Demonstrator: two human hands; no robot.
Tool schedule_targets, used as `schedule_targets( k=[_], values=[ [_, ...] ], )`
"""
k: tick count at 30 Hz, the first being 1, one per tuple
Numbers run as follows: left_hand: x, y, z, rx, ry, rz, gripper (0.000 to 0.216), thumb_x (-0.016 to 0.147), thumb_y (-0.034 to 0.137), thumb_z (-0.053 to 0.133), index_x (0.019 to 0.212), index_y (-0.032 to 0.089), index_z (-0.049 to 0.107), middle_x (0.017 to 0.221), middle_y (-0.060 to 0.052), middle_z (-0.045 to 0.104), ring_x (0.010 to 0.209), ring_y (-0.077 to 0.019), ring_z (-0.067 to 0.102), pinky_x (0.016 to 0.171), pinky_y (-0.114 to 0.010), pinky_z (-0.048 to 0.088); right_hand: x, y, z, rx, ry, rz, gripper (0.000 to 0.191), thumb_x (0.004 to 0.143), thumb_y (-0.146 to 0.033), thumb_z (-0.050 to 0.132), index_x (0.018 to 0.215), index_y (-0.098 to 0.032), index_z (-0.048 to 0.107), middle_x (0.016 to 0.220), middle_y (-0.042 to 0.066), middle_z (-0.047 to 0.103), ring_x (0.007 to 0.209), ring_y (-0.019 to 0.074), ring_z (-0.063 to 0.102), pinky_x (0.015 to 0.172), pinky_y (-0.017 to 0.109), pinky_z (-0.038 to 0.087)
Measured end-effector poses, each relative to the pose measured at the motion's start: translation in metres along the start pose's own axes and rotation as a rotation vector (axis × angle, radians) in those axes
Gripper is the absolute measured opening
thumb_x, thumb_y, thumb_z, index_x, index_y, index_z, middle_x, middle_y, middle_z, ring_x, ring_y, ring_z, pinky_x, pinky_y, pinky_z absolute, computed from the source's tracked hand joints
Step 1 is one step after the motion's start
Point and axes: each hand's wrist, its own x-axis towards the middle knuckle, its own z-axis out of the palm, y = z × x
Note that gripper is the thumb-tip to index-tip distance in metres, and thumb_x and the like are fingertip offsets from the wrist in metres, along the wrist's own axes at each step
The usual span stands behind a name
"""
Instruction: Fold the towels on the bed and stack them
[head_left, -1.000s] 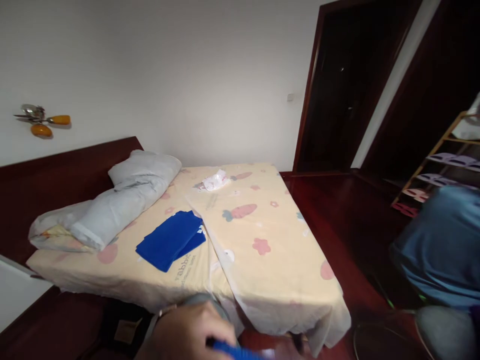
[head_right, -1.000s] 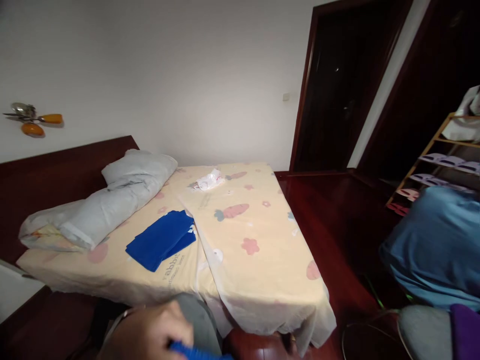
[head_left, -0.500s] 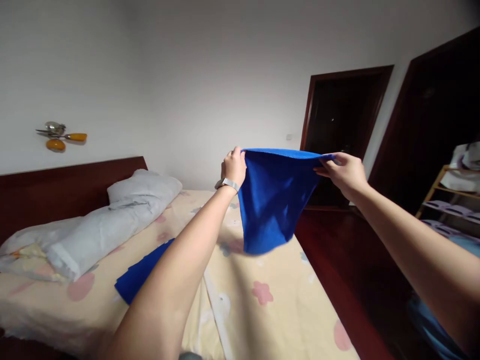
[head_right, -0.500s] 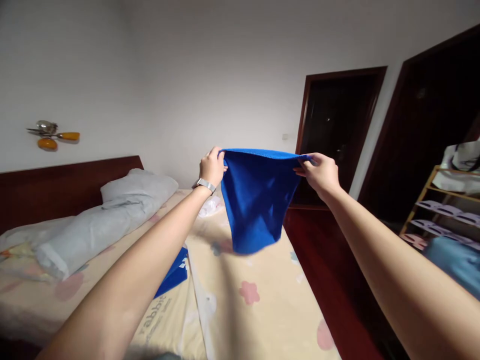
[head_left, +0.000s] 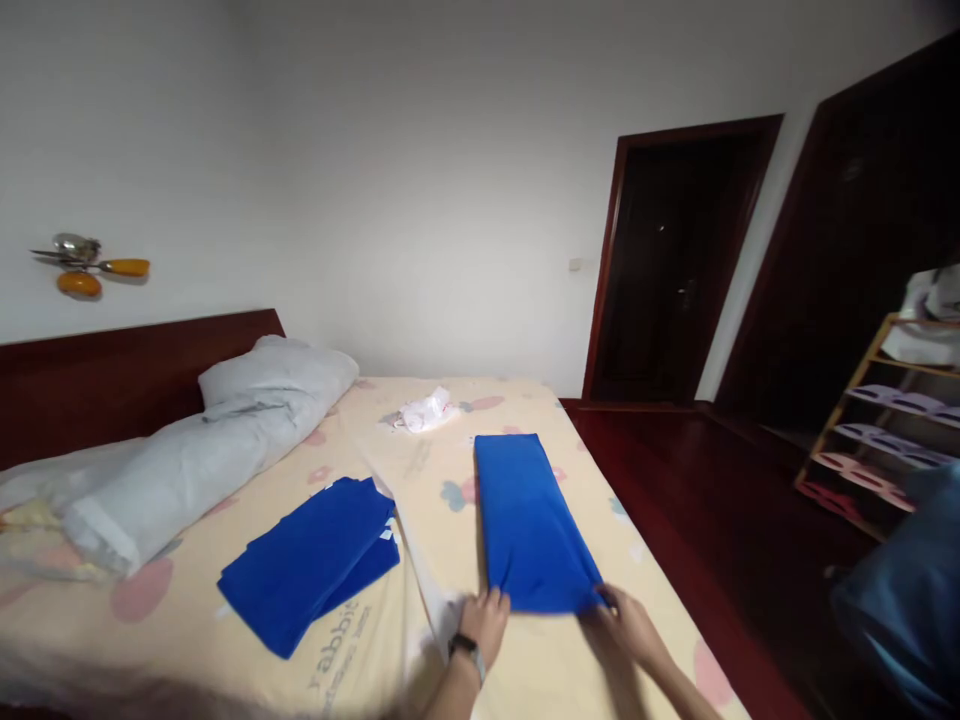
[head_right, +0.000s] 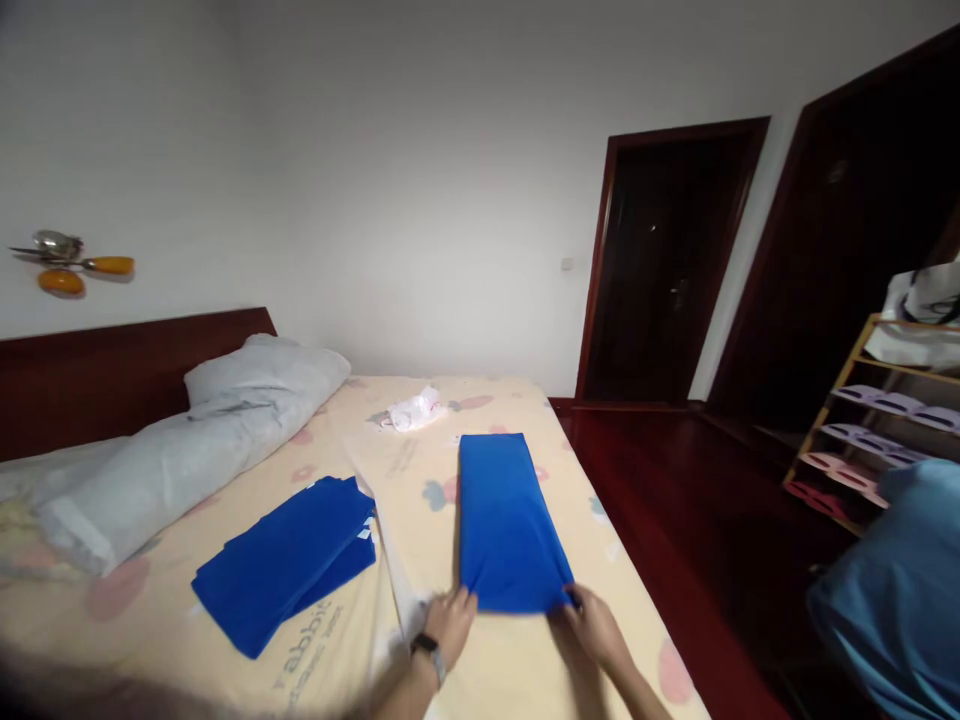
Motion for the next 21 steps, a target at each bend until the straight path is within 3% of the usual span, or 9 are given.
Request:
schedule_targets(
  k=[2,4,7,11,17,21],
  values=[
    [-0.014,-0.003,0.037,-0.033,-0.089,0.004,0.043,0.088,0.005,0.033,0.114,0.022,0.064,0.108,-0.013,0.068,0.102,-0.0281,0.063,0.081,-0.041,0.051,-0.030,0.026,0.028,-0.021,-0.029,0.027,0.046,0.075,-0.051,0.047,0.102,-0.022,0.071,0.115,0.010,0.073,0.110,0.0314,0.066,0.100,0.042,0.050],
    [-0.024,-0.005,0.046,-0.054,-0.104,0.031,0.041,0.088,0.007,0.034,0.112,0.022,0.064,0.107,-0.012,0.067,0.104,-0.0271,0.061,0.086,-0.042,0.049,-0.056,0.042,0.036,-0.032,0.014,0.014,0.044,0.080,-0.053,0.045,0.109,-0.030,0.070,0.123,0.007,0.069,0.118,0.0309,0.062,0.104,0.044,0.047],
    [-0.032,-0.010,0.027,-0.057,-0.106,0.122,0.038,0.087,0.006,0.036,0.103,0.020,0.066,0.109,-0.010,0.065,0.109,-0.0245,0.056,0.092,-0.040,0.046,-0.083,0.052,0.020,-0.058,0.042,-0.039,0.037,0.080,-0.050,0.044,0.108,-0.046,0.069,0.121,0.000,0.070,0.115,0.0313,0.063,0.099,0.046,0.053],
    [-0.047,-0.016,-0.008,-0.131,-0.089,0.221,0.024,0.083,0.013,0.047,0.093,0.020,0.067,0.111,-0.008,0.064,0.111,-0.0236,0.054,0.096,-0.036,0.043,-0.104,0.047,-0.011,-0.122,-0.089,-0.073,0.047,0.081,-0.033,0.037,0.116,-0.034,0.069,0.129,0.001,0.065,0.123,0.0273,0.058,0.107,0.043,0.047],
    [-0.086,-0.010,-0.014,-0.304,-0.281,0.004,0.018,0.079,0.023,0.056,0.094,0.027,0.066,0.093,-0.005,0.069,0.087,-0.0266,0.064,0.079,-0.039,0.047,-0.126,0.031,-0.022,-0.151,-0.295,-0.112,0.046,0.083,-0.023,0.037,0.115,-0.026,0.070,0.120,0.006,0.069,0.114,0.0236,0.060,0.102,0.036,0.046],
    [-0.102,-0.009,-0.009,-0.368,-0.259,-0.076,0.019,0.078,0.023,0.059,0.095,0.027,0.067,0.100,-0.005,0.070,0.092,-0.0271,0.064,0.083,-0.039,0.046,-0.133,0.027,-0.019,-0.118,-0.303,-0.100,0.037,0.086,-0.035,0.044,0.108,-0.024,0.072,0.112,0.008,0.072,0.107,0.0261,0.063,0.097,0.037,0.047]
  ],
)
